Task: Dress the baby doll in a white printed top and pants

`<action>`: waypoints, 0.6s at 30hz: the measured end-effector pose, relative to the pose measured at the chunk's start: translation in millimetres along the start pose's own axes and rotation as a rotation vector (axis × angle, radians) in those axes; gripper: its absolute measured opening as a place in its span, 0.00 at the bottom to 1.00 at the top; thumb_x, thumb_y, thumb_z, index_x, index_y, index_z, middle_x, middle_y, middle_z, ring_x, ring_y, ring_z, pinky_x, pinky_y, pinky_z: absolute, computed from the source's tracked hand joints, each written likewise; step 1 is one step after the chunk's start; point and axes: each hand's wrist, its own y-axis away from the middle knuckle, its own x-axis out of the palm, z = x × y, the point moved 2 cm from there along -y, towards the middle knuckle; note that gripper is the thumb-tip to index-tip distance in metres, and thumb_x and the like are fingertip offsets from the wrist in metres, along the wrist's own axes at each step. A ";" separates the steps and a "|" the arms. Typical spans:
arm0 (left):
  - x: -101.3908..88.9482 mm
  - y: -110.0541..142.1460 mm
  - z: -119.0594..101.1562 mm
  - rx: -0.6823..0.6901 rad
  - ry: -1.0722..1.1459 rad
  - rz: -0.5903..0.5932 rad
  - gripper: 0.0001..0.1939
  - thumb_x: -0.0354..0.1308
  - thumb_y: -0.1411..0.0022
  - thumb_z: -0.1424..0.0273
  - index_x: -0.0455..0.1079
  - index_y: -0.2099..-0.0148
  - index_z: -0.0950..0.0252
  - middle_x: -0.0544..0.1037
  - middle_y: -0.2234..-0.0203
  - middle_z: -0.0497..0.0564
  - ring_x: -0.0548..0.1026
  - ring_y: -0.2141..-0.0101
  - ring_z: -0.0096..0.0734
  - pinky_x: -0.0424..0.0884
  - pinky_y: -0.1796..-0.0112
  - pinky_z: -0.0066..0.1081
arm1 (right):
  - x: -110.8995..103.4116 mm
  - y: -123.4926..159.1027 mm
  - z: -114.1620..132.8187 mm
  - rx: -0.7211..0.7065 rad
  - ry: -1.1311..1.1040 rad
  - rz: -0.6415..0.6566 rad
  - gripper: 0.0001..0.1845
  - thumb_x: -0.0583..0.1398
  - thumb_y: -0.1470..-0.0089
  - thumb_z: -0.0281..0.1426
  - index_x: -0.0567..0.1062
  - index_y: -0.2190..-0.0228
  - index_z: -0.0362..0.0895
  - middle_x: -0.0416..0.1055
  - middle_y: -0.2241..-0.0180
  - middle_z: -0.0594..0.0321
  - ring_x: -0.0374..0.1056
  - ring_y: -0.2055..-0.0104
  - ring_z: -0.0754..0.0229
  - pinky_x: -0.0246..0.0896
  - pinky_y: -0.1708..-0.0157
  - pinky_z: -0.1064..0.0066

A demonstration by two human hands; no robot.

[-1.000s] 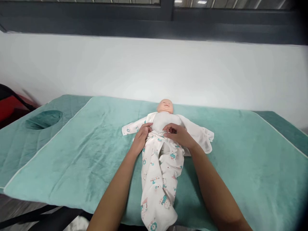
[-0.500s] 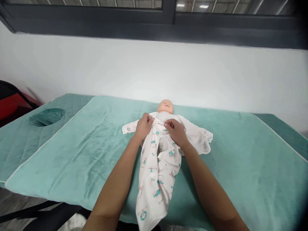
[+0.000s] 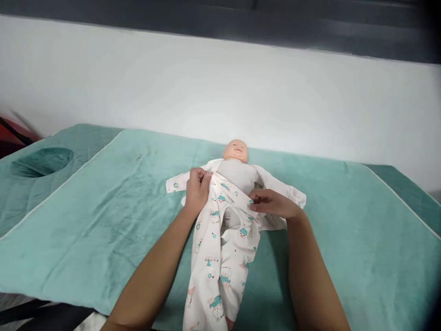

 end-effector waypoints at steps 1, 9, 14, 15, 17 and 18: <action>-0.5 0.9 -0.7 -0.002 -0.008 -0.001 0.09 0.56 0.36 0.62 0.61 0.61 0.60 0.71 0.71 0.45 0.70 0.69 0.29 0.65 0.65 0.29 | -1.1 2.8 -4.0 0.043 0.005 0.010 0.17 0.62 0.45 0.44 0.65 0.72 0.44 0.54 0.74 0.69 0.49 0.71 0.65 0.44 0.71 0.70; -7.2 -2.6 0.5 -0.037 -0.137 0.251 0.11 0.53 0.36 0.59 0.61 0.64 0.60 0.69 0.75 0.44 0.67 0.72 0.30 0.61 0.67 0.30 | -5.7 11.4 -28.2 0.217 0.051 0.013 0.25 0.60 0.47 0.51 0.63 0.78 0.44 0.56 0.79 0.71 0.47 0.76 0.67 0.41 0.75 0.70; -22.1 -12.5 -1.0 -0.042 -0.155 0.610 0.20 0.51 0.37 0.52 0.61 0.72 0.62 0.67 0.75 0.46 0.64 0.72 0.30 0.59 0.71 0.30 | -2.5 11.1 -32.2 0.185 -0.014 -0.014 0.24 0.62 0.48 0.50 0.66 0.76 0.43 0.61 0.78 0.70 0.52 0.76 0.67 0.45 0.75 0.72; -26.1 -13.6 -1.9 -0.046 -0.152 0.674 0.21 0.51 0.37 0.52 0.61 0.73 0.62 0.66 0.76 0.46 0.64 0.72 0.30 0.58 0.72 0.30 | -2.2 11.6 -33.5 0.182 -0.039 -0.001 0.22 0.63 0.49 0.49 0.67 0.75 0.43 0.62 0.78 0.69 0.54 0.76 0.67 0.47 0.74 0.72; -34.8 -14.6 -3.2 -0.077 -0.121 0.785 0.20 0.51 0.37 0.54 0.62 0.74 0.62 0.66 0.76 0.47 0.63 0.73 0.30 0.58 0.73 0.29 | -1.7 12.4 -35.5 0.166 -0.101 0.043 0.19 0.65 0.51 0.46 0.70 0.72 0.43 0.67 0.75 0.67 0.60 0.72 0.64 0.54 0.70 0.71; -39.0 -14.2 -3.5 -0.103 -0.082 0.841 0.17 0.52 0.38 0.56 0.64 0.72 0.62 0.67 0.75 0.47 0.63 0.73 0.30 0.58 0.73 0.29 | -1.5 12.6 -36.3 0.158 -0.129 0.060 0.17 0.66 0.52 0.43 0.72 0.71 0.43 0.69 0.72 0.66 0.63 0.69 0.63 0.57 0.67 0.70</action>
